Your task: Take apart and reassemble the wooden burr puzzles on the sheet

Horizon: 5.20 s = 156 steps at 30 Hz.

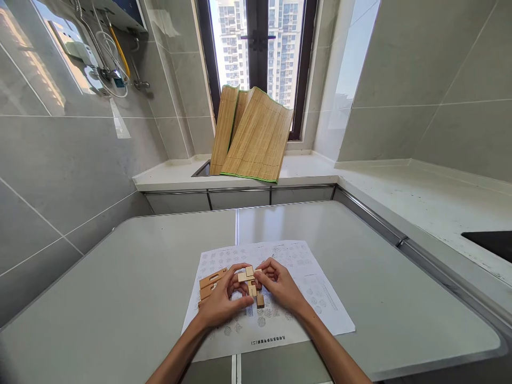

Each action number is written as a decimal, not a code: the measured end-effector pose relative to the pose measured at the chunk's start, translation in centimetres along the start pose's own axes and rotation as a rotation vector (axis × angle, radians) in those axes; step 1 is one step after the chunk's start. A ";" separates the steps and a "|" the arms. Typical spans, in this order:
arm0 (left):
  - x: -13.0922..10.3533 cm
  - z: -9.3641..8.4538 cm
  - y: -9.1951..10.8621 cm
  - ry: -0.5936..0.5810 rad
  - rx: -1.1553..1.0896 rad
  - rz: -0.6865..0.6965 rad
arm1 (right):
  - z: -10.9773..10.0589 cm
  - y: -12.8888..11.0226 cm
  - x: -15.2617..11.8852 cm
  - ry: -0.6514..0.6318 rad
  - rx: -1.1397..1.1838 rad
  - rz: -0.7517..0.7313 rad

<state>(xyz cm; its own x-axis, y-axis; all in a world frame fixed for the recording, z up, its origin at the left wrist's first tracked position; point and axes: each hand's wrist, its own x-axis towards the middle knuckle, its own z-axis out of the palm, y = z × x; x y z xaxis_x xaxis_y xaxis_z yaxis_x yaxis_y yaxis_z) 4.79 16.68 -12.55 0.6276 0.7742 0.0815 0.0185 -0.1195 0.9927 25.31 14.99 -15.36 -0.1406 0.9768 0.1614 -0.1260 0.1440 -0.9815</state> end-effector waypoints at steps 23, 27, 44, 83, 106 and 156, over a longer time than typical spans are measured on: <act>0.8 0.1 -1.1 0.402 0.091 -0.011 | -0.2 0.7 -0.5 0.173 -0.795 -0.085; 1.0 0.0 -1.2 0.419 0.078 -0.016 | 0.4 0.1 -1.0 0.061 -0.895 -0.127; 0.7 -0.3 -1.4 0.454 0.122 -0.031 | -0.9 0.7 -1.2 0.017 -0.813 -0.106; 0.4 0.5 -0.9 0.387 0.343 -0.033 | -0.1 0.2 -1.2 0.126 -0.827 -0.380; 0.2 0.6 -1.1 0.236 0.110 -0.098 | -0.1 0.0 -0.9 0.072 -0.500 -0.069; 0.0 0.3 -0.6 0.280 0.506 0.038 | -0.5 -0.8 -1.4 0.058 -0.606 -0.369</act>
<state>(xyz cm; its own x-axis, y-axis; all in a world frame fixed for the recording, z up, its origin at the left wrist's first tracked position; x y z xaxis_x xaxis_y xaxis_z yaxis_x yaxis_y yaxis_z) 5.02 16.59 -13.16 0.4064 0.8902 0.2058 0.4132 -0.3799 0.8276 26.10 13.60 -14.85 -0.1392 0.8516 0.5053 0.4157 0.5134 -0.7508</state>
